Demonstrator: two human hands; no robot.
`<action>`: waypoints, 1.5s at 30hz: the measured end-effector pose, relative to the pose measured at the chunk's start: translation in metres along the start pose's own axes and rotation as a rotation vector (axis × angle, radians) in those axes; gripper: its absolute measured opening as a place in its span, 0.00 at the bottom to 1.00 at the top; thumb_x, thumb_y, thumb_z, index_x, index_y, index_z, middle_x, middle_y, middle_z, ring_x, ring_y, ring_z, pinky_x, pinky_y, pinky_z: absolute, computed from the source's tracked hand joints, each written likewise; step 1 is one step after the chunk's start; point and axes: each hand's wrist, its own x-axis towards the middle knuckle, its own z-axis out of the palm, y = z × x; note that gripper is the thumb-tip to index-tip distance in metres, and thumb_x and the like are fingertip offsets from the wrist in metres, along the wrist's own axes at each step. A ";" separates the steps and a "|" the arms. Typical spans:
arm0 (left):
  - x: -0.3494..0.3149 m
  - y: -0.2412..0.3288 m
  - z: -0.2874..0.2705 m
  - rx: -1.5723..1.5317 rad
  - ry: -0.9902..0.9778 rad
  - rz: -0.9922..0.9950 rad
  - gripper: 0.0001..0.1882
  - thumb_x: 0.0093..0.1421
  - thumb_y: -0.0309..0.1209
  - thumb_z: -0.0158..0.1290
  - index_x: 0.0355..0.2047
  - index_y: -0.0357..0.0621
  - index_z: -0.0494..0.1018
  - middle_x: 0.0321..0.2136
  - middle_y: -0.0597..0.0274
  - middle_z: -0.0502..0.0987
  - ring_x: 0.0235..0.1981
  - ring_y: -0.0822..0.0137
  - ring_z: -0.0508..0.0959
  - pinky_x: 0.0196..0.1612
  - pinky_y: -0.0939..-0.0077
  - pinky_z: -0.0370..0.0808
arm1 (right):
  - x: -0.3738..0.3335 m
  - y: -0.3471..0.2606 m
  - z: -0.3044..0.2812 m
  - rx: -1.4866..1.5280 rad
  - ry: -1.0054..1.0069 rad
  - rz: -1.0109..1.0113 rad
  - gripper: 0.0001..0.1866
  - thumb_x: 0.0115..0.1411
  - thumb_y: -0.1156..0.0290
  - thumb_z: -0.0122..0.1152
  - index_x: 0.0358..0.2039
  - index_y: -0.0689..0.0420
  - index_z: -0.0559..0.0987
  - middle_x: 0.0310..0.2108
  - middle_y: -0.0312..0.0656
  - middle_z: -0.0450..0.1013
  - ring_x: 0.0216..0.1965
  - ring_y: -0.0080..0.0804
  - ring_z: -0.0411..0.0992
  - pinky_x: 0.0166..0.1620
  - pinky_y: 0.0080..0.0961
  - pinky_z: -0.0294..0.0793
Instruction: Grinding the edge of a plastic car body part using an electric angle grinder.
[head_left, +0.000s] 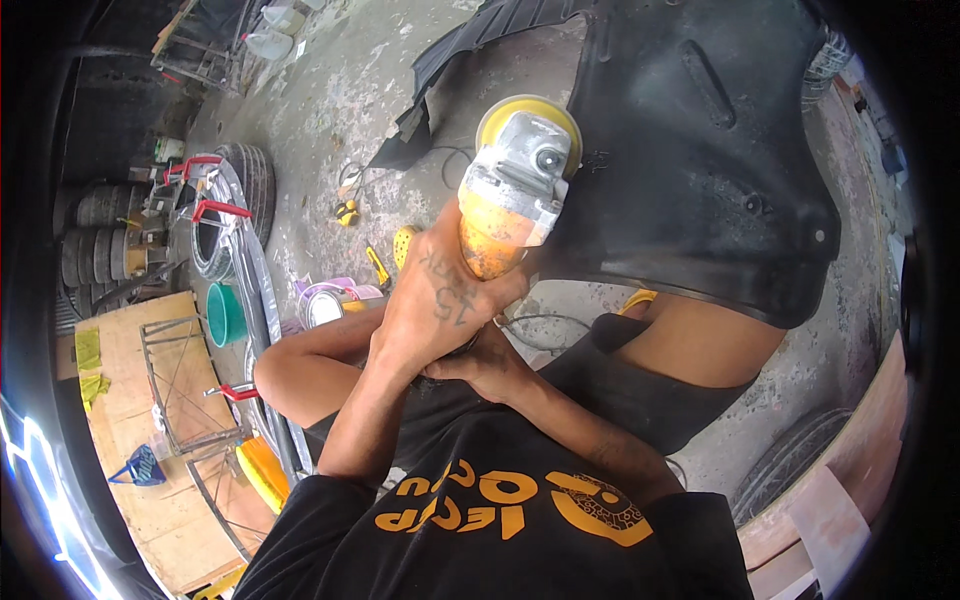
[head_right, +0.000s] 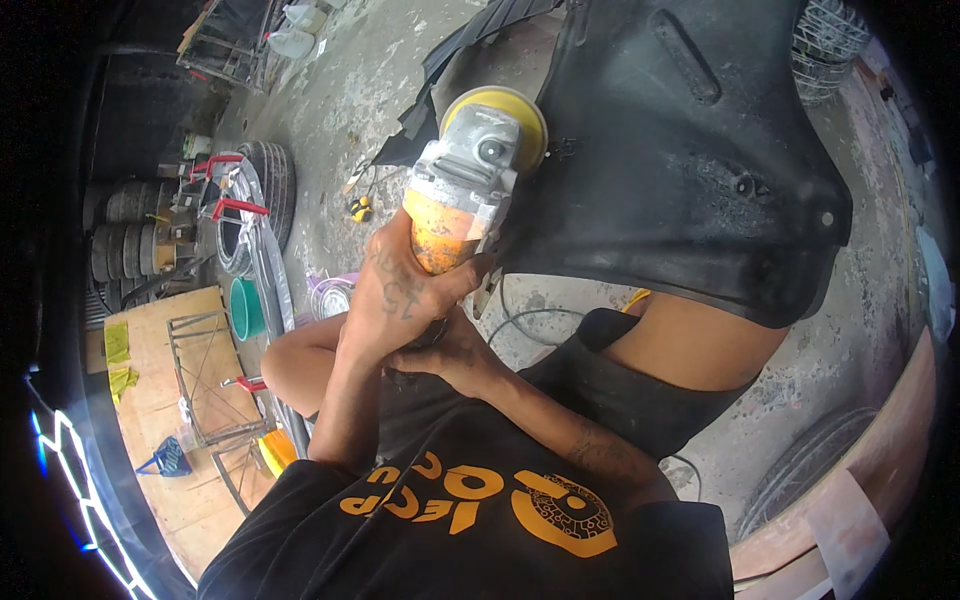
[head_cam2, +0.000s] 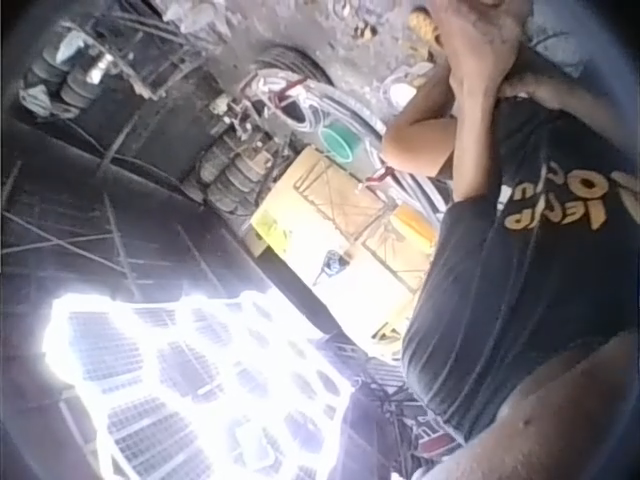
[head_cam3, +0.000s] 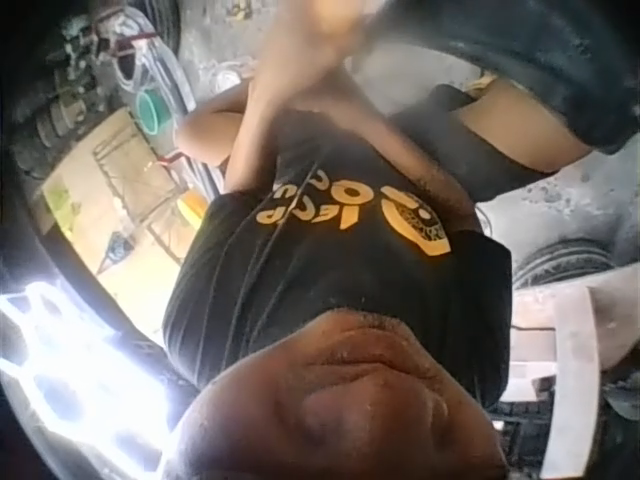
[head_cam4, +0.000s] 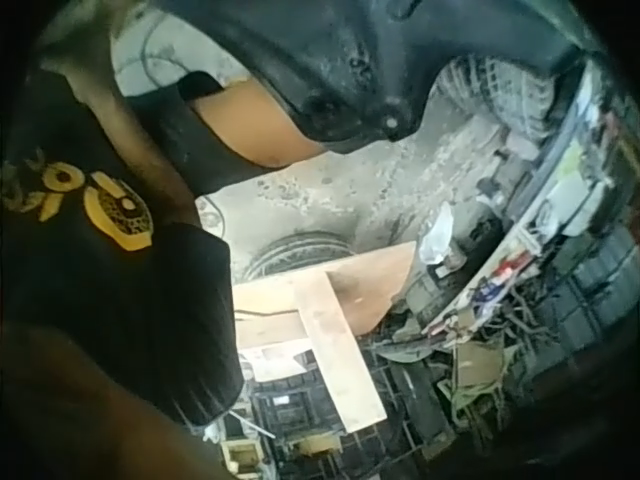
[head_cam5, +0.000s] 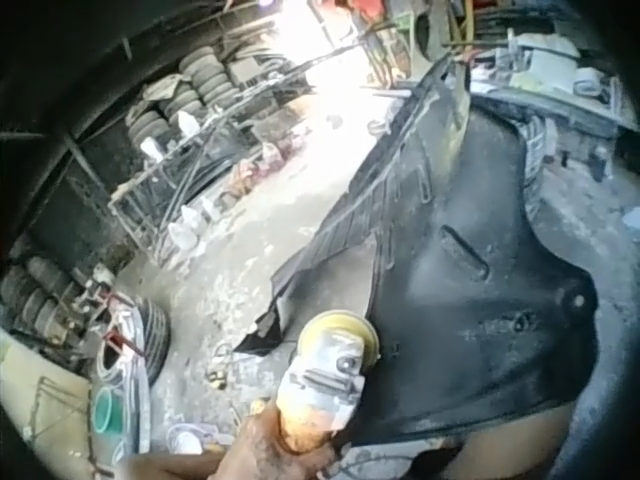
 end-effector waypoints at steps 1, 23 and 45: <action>0.000 0.002 0.001 0.000 -0.008 -0.036 0.28 0.50 0.31 0.64 0.51 0.32 0.71 0.35 0.45 0.83 0.37 0.54 0.85 0.44 0.63 0.79 | -0.001 0.001 -0.002 0.007 0.023 0.031 0.42 0.48 0.75 0.78 0.62 0.61 0.65 0.53 0.43 0.73 0.56 0.33 0.72 0.59 0.31 0.75; 0.000 0.013 -0.002 0.078 -0.030 -0.042 0.24 0.52 0.29 0.65 0.48 0.31 0.73 0.34 0.48 0.85 0.35 0.60 0.86 0.42 0.67 0.81 | 0.002 0.008 0.004 0.000 0.093 -0.020 0.40 0.48 0.82 0.77 0.61 0.61 0.68 0.53 0.43 0.73 0.57 0.34 0.72 0.61 0.32 0.75; 0.002 0.018 -0.002 0.084 -0.056 -0.111 0.26 0.51 0.30 0.66 0.48 0.30 0.72 0.36 0.47 0.84 0.37 0.59 0.85 0.43 0.66 0.80 | -0.001 0.003 0.003 0.043 0.082 0.018 0.39 0.48 0.82 0.77 0.60 0.61 0.68 0.54 0.43 0.73 0.58 0.35 0.72 0.61 0.33 0.75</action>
